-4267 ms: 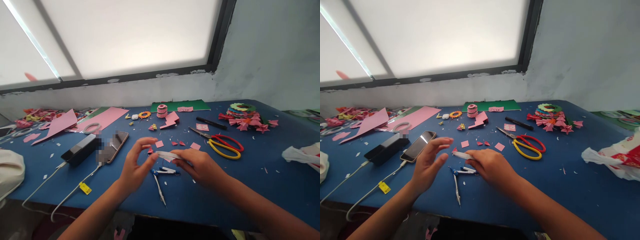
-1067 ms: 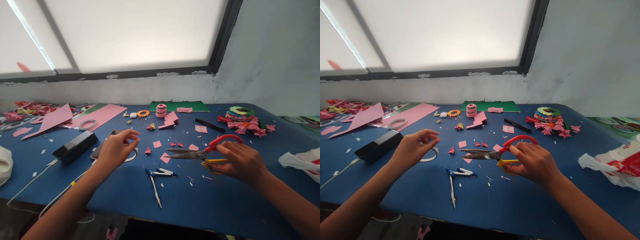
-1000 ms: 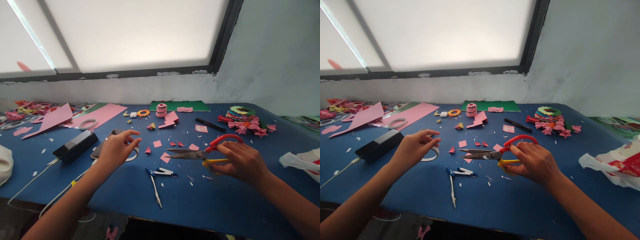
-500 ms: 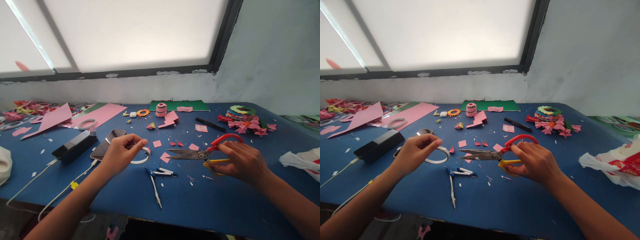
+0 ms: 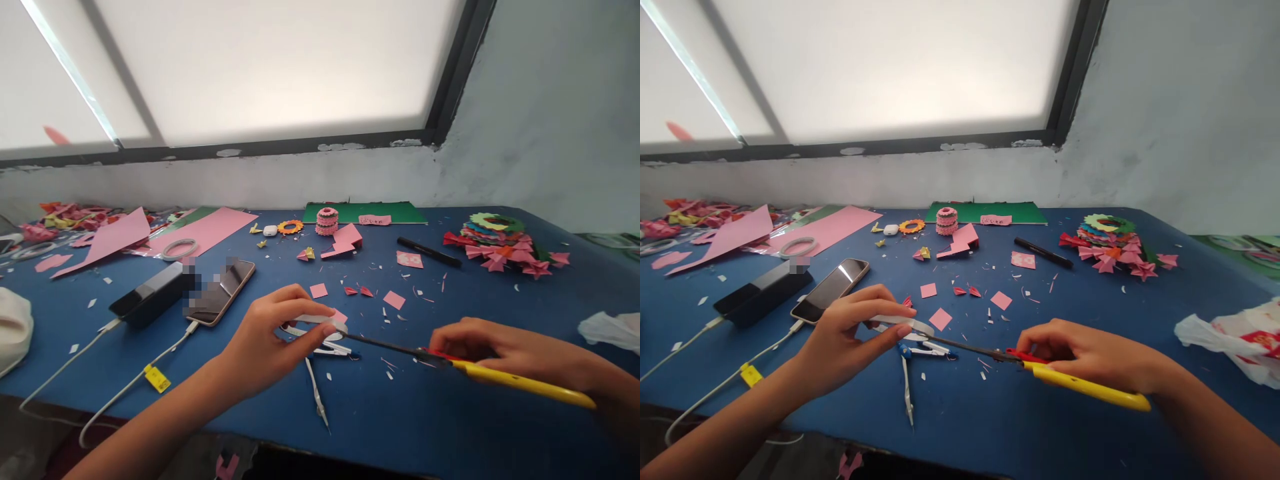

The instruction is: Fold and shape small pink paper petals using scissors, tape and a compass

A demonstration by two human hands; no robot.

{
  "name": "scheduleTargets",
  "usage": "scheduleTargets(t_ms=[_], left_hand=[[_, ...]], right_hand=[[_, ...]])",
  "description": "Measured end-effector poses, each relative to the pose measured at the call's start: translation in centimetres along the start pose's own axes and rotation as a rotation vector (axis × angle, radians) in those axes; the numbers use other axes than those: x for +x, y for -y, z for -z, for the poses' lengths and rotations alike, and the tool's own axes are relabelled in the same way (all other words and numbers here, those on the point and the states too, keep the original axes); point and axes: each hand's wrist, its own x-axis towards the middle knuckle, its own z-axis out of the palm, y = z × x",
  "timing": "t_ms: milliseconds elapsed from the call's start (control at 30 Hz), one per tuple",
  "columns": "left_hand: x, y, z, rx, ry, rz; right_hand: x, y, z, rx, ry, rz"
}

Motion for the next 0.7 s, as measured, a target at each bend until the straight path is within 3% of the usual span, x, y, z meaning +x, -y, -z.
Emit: scheduleTargets(t_ms=[233, 467, 700], left_hand=[[-0.29, 0.05, -0.35, -0.048, -0.023, -0.124], [-0.5, -0.08, -0.56, -0.11, 0.011, -0.069], [-0.45, -0.03, -0.95, -0.072, -0.02, -0.16]], right_hand=[[-0.18, -0.6, -0.18, 0.161, 0.115, -0.018], [-0.16, -0.61, -0.33, 0.107, 0.077, -0.027], [-0.32, -0.14, -0.56, 0.099, 0.044, -0.07]])
